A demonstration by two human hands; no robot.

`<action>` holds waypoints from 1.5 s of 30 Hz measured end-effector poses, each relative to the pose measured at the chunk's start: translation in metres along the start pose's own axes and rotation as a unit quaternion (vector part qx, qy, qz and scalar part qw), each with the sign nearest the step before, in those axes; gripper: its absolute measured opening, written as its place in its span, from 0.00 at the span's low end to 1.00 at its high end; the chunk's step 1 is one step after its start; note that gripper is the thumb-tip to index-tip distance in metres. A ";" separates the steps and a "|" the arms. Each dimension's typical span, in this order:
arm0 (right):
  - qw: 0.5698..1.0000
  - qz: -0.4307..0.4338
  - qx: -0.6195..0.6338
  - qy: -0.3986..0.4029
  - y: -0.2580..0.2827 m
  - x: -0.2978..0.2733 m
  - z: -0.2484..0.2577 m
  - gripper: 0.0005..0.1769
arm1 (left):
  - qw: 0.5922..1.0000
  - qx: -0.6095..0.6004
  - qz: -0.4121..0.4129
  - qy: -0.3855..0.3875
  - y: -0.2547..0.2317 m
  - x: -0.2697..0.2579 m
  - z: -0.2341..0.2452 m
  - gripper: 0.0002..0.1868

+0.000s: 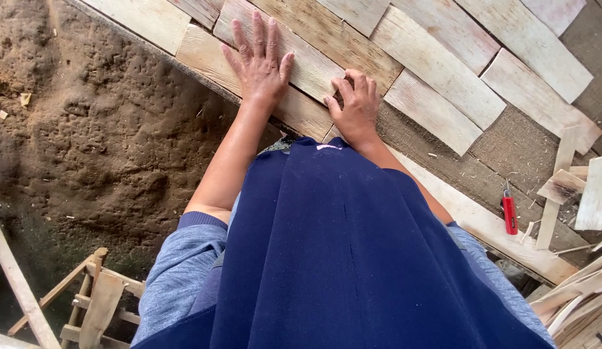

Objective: The person uses a red utility knife to cut and trim light-colored wooden planks arranged on a workbench. They repeatedly score and snap the planks, then break off small offcuts by hand.

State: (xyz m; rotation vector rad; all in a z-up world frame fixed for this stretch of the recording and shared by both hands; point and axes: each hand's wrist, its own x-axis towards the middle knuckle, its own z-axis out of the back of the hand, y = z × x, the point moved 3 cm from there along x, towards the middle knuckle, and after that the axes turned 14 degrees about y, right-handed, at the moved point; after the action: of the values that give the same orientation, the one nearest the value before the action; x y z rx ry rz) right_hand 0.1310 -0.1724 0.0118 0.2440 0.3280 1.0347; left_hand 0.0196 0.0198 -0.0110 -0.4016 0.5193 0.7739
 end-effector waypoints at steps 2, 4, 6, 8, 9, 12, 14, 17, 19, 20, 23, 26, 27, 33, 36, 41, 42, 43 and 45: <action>1.000 0.001 0.001 -0.005 0.001 0.001 0.002 0.21 | 0.992 0.043 -0.024 -0.120 0.013 0.022 -0.032 0.40; 1.000 0.002 0.005 -0.008 0.003 0.000 0.004 0.20 | 0.967 0.084 -0.045 -0.236 0.021 0.029 -0.048 0.41; 1.000 -0.002 0.028 -0.005 0.005 0.000 0.007 0.16 | 0.972 0.062 -0.054 -0.218 0.023 0.031 -0.052 0.40; 0.999 -0.003 0.036 -0.013 0.005 -0.001 0.009 0.14 | 0.973 0.057 -0.052 -0.218 0.023 0.031 -0.054 0.38; 0.999 -0.005 0.044 -0.022 0.006 0.000 0.010 0.13 | 0.973 0.052 -0.050 -0.218 0.024 0.032 -0.054 0.36; 0.997 0.004 0.074 -0.033 0.004 0.000 0.015 0.13 | 0.990 -0.023 -0.042 -0.129 0.003 0.009 -0.027 0.35; 0.996 -0.007 0.079 -0.039 0.003 -0.005 0.021 0.14 | 0.979 -0.005 -0.068 -0.192 -0.015 0.012 -0.034 0.37; 0.994 -0.010 0.091 -0.065 -0.001 -0.017 0.036 0.13 | 0.983 0.037 -0.093 -0.154 -0.067 -0.004 -0.015 0.38; 0.991 -0.013 0.099 -0.087 -0.006 -0.030 0.044 0.13 | 0.991 0.070 -0.100 -0.049 -0.101 -0.020 -0.016 0.37; 0.988 0.006 0.104 -0.112 -0.009 -0.037 0.048 0.11 | 0.977 0.038 -0.177 -0.112 -0.118 -0.029 -0.021 0.33; 0.981 0.000 0.108 -0.161 -0.037 -0.063 0.060 0.07 | 0.929 -0.006 -0.319 -0.188 -0.171 -0.046 -0.033 0.35; 0.975 -0.039 0.114 -0.185 -0.070 -0.099 0.073 0.05 | 0.897 -0.018 -0.398 -0.190 -0.220 -0.059 -0.045 0.39; 0.974 -0.054 0.120 -0.186 -0.081 -0.110 0.077 0.05 | 0.893 -0.017 -0.413 -0.179 -0.235 -0.063 -0.049 0.38; 0.960 -0.093 0.098 -0.244 -0.167 -0.199 0.111 0.09 | 0.864 -0.013 -0.493 -0.104 -0.356 -0.095 -0.099 0.38; 0.954 -0.145 0.073 -0.254 -0.225 -0.253 0.114 0.07 | 0.838 -0.025 -0.539 -0.081 -0.425 -0.124 -0.129 0.36; 0.934 -0.235 0.020 -0.268 -0.340 -0.345 0.118 0.20 | 0.803 -0.029 -0.590 -0.079 -0.537 -0.145 -0.201 0.37; 0.930 -0.254 0.015 -0.266 -0.361 -0.362 0.123 0.22 | 0.797 -0.040 -0.598 -0.073 -0.558 -0.150 -0.215 0.34; 0.928 -0.260 0.016 -0.267 -0.380 -0.378 0.130 0.22 | 0.795 -0.037 -0.601 -0.067 -0.578 -0.159 -0.220 0.34; 0.911 -0.318 0.038 -0.261 -0.419 -0.408 0.146 0.20 | 0.762 -0.065 -0.643 0.031 -0.618 -0.177 -0.231 0.26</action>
State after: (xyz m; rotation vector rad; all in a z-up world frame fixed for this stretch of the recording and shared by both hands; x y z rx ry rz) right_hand 0.3290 -0.7394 0.0618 0.4377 -0.0486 0.2845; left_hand 0.3052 -0.6010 0.0002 -0.7793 0.1430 -0.5608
